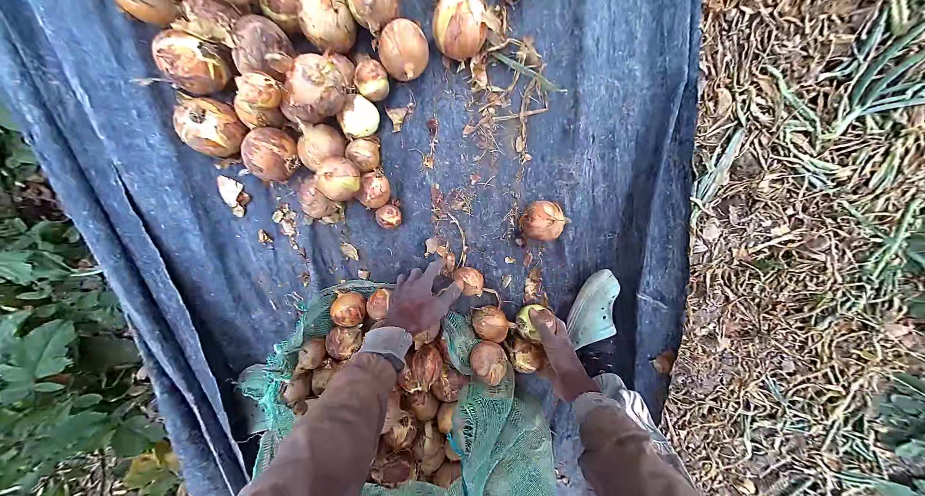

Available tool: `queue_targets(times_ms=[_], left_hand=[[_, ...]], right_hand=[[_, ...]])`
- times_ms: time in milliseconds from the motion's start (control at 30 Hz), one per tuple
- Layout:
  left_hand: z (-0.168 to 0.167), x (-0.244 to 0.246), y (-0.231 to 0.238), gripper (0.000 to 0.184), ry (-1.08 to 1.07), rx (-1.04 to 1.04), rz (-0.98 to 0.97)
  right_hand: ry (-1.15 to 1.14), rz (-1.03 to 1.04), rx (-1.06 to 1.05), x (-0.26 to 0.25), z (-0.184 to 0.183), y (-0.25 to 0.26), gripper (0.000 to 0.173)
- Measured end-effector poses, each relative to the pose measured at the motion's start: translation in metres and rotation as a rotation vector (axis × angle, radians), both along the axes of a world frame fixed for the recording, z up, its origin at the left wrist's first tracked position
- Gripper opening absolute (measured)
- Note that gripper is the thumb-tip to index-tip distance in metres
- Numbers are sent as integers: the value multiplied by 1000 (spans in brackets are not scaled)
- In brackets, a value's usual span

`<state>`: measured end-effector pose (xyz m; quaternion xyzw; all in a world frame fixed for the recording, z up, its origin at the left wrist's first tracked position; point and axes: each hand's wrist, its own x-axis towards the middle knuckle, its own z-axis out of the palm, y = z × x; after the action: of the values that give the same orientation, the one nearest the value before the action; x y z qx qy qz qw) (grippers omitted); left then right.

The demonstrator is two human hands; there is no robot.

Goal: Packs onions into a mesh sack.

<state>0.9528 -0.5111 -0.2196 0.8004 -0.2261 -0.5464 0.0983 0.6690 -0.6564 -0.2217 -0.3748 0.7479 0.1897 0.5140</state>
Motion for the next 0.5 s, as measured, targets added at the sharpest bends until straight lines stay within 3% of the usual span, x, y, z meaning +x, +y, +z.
queue_targets(times_ms=[67,167,267,367,433,500], left_hand=[[23,9,-13,70,95,43,68],[28,19,-20,64,131,48,57],[-16,8,-2,66,83,-41,0],[-50,18,14,58,196,-209,226],[-34,32,20,51,298,-242,359],[9,44,32,45,359,-206,417]], right_hand=[[-35,-140,60,-9,-3,5,90],[-162,-135,121,14,-7,-6,87],[-373,-44,244,77,6,0,86],[-482,67,353,142,14,21,77],[-524,159,320,161,36,37,73],[-558,220,313,156,52,59,76]])
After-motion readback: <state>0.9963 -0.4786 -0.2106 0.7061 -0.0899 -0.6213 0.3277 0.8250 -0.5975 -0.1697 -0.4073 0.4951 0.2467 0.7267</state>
